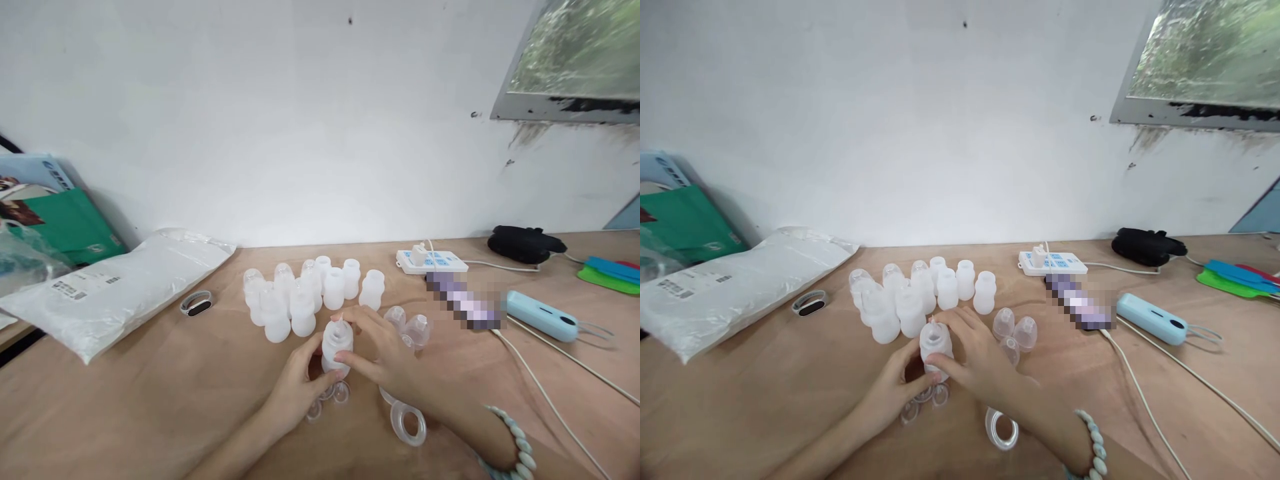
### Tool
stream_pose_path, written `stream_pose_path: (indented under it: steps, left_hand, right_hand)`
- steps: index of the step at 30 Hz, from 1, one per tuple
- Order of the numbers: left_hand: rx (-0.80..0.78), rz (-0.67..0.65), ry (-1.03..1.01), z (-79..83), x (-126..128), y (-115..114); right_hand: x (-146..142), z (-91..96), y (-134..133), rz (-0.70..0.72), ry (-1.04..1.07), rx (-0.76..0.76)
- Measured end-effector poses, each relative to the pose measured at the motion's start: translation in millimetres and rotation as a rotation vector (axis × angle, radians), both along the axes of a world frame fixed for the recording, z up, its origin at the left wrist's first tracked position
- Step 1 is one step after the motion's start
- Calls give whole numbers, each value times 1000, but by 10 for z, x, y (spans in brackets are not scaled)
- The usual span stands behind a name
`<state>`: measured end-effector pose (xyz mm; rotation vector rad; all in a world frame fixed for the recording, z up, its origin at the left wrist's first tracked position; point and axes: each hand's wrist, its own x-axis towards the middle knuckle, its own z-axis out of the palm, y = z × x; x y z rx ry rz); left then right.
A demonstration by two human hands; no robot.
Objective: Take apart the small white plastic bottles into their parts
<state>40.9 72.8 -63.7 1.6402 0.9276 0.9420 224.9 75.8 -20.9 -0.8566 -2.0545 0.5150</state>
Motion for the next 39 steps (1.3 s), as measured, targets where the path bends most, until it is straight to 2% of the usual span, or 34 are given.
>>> stream_pose_path:
  steps: [4, 9, 12, 21, 29, 39]
  left_hand:
    - [-7, 5, -65, 7, -1, 3]
    - [12, -21, -76, 0, -9, 4]
    - [24, -35, -68, -7, -13, 4]
    - [9, -53, -85, -73, -42, 27]
    - [5, -71, -52, -38, -32, 25]
    - [-30, -89, -92, -56, -34, 27]
  right_hand:
    - [7, 25, -38, 26, 25, -13]
    - [-18, -23, -16, -80, 33, -36]
    - [-6, -53, 19, -94, 36, -60]
    - [122, 10, 90, 80, 106, -120]
    - [44, -50, 79, -44, 113, -16]
    - [56, 18, 41, -28, 164, -45]
